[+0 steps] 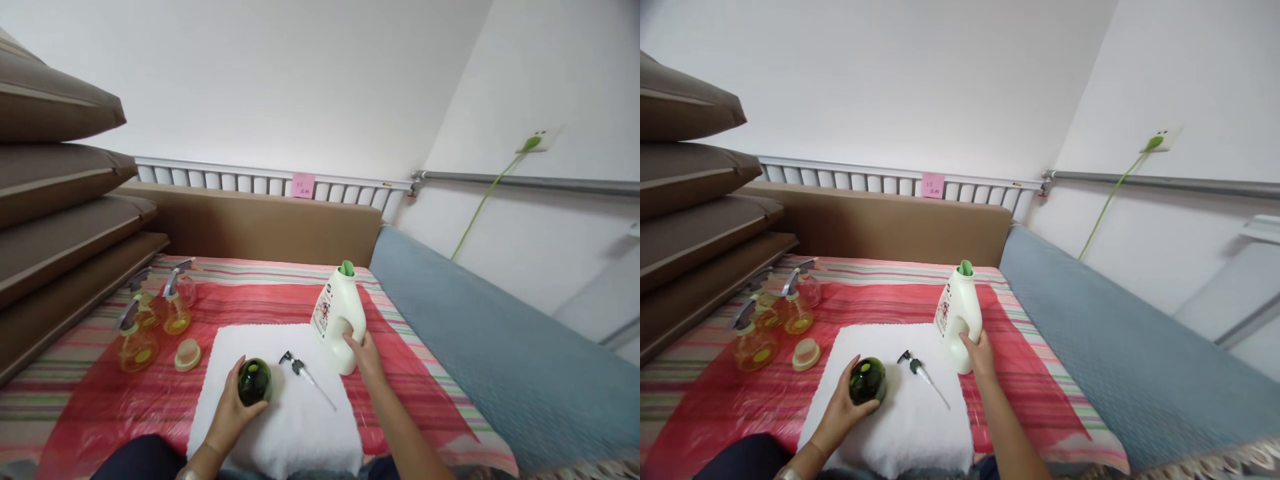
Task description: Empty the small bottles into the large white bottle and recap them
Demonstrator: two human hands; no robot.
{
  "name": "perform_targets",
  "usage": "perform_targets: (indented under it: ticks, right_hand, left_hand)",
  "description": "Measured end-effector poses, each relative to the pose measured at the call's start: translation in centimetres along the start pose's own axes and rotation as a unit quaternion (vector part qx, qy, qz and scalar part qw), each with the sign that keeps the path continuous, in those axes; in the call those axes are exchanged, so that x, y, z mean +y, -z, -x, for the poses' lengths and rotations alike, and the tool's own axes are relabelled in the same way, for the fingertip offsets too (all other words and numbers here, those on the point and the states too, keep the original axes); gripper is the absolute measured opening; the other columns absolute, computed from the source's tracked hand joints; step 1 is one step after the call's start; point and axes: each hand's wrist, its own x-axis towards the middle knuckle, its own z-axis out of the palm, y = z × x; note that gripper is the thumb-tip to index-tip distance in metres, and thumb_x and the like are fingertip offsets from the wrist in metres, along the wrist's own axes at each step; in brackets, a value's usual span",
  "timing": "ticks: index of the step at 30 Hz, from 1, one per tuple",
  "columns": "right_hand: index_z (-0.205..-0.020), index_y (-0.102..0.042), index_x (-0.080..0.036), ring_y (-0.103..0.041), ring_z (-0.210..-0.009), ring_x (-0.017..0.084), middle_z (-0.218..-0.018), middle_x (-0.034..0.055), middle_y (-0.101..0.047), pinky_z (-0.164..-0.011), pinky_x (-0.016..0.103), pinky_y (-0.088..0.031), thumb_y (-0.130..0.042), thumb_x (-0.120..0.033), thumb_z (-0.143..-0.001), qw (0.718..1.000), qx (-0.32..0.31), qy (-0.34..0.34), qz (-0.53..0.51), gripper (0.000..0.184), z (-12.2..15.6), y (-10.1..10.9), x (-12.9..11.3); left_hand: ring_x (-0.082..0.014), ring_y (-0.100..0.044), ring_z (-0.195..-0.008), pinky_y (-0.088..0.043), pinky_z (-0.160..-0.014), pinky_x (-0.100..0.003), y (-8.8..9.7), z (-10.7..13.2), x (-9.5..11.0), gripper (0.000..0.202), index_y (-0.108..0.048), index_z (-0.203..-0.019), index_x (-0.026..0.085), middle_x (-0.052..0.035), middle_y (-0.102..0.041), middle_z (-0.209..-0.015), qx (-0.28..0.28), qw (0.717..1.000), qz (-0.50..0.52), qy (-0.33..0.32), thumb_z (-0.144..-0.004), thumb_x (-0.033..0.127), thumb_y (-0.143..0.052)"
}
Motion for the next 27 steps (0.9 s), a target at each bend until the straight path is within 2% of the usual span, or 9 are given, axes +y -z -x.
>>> perform_targets:
  ticks: [6,9,14,17,19,20,23,25,27]
  right_hand:
    - [-0.088,-0.06,-0.017,-0.064,-0.079,0.026,-0.081,0.0057,-0.069,-0.073,0.038,-0.05,-0.072,-0.043,-0.055,1.0,-0.024,0.011,-0.004,0.044,0.3,0.9,-0.7]
    - [-0.101,-0.057,-0.015,-0.061,-0.094,0.028,-0.1,0.0105,-0.067,-0.085,0.041,-0.047,-0.072,-0.043,-0.054,0.999,-0.013,0.024,-0.019,0.057,0.7,1.4,-1.8]
    - [-0.121,-0.048,-0.016,-0.04,-0.124,0.027,-0.135,0.0146,-0.045,-0.107,0.042,-0.026,-0.067,-0.049,-0.064,0.996,0.044,0.046,-0.054,0.068,3.2,2.5,-4.4]
    - [-0.116,-0.053,-0.018,-0.047,-0.119,0.026,-0.127,0.013,-0.053,-0.102,0.042,-0.034,-0.064,-0.052,-0.07,0.995,0.004,0.022,-0.093,0.058,6.8,1.7,-5.4]
    - [-0.109,-0.059,-0.017,-0.058,-0.104,0.028,-0.114,0.0143,-0.062,-0.088,0.045,-0.046,-0.061,-0.056,-0.074,0.988,-0.071,-0.028,-0.136,0.053,9.9,0.3,-5.7]
    - [-0.109,-0.06,-0.017,-0.062,-0.095,0.028,-0.108,0.015,-0.065,-0.079,0.045,-0.05,-0.057,-0.06,-0.076,0.974,-0.131,-0.066,-0.172,0.054,11.5,-0.5,-5.8]
    - [-0.121,-0.055,-0.023,-0.062,-0.091,0.024,-0.117,0.0122,-0.061,-0.075,0.045,-0.05,-0.045,-0.067,-0.082,0.814,-0.349,-0.243,-0.396,0.06,15.3,-2.2,-5.8]
    - [-0.122,-0.055,-0.023,-0.062,-0.085,0.022,-0.117,0.0102,-0.062,-0.073,0.043,-0.05,-0.039,-0.074,-0.08,0.731,-0.392,-0.28,-0.484,0.067,16.8,-2.3,-5.6]
    - [-0.121,-0.057,-0.023,-0.063,-0.077,0.019,-0.115,0.0088,-0.063,-0.071,0.04,-0.05,-0.04,-0.077,-0.076,0.695,-0.396,-0.282,-0.529,0.071,17.4,-1.7,-5.2]
  left_hand:
    - [-0.0307,-0.046,-0.124,-0.029,-0.109,-0.049,0.3,-0.7,1.1,0.083,-0.038,-0.127,0.018,-0.0115,-0.049,-0.127,0.012,1.0,0.003,0.012,-0.054,0.028,-0.076]
    - [-0.0318,-0.047,-0.122,-0.031,-0.108,-0.05,0.5,-1.1,2.8,0.082,-0.04,-0.125,0.018,-0.012,-0.05,-0.126,0.03,0.999,0.025,0.012,-0.053,0.027,-0.077]
    - [-0.0302,-0.049,-0.12,-0.037,-0.105,-0.047,0.8,-1.4,7.1,0.083,-0.037,-0.126,0.019,-0.0122,-0.05,-0.126,-0.001,0.999,0.052,0.006,-0.054,0.025,-0.078]
    - [-0.0301,-0.048,-0.121,-0.037,-0.105,-0.046,0.4,-1.3,9.6,0.084,-0.036,-0.127,0.02,-0.0119,-0.049,-0.127,-0.022,0.997,0.067,-0.006,-0.055,0.027,-0.079]
    - [-0.0304,-0.047,-0.122,-0.035,-0.106,-0.046,-0.1,-1.2,11.2,0.086,-0.035,-0.128,0.02,-0.0126,-0.049,-0.128,-0.046,0.995,0.082,-0.021,-0.056,0.03,-0.079]
    - [-0.0307,-0.047,-0.122,-0.035,-0.106,-0.046,-0.4,-1.0,11.9,0.087,-0.034,-0.129,0.019,-0.013,-0.049,-0.129,-0.063,0.993,0.092,-0.028,-0.056,0.032,-0.079]
    - [-0.0327,-0.046,-0.124,-0.036,-0.106,-0.047,-1.9,-0.2,13.6,0.092,-0.033,-0.131,0.019,-0.0137,-0.048,-0.131,-0.124,0.985,0.111,-0.038,-0.053,0.032,-0.081]
    - [-0.0336,-0.043,-0.126,-0.034,-0.108,-0.047,-3.1,0.6,14.2,0.094,-0.035,-0.131,0.021,-0.0129,-0.046,-0.134,-0.154,0.982,0.105,-0.037,-0.05,0.031,-0.083]
    - [-0.0347,-0.04,-0.128,-0.032,-0.109,-0.047,-4.3,1.3,14.5,0.096,-0.038,-0.131,0.022,-0.0121,-0.045,-0.136,-0.179,0.979,0.091,-0.037,-0.046,0.029,-0.085]
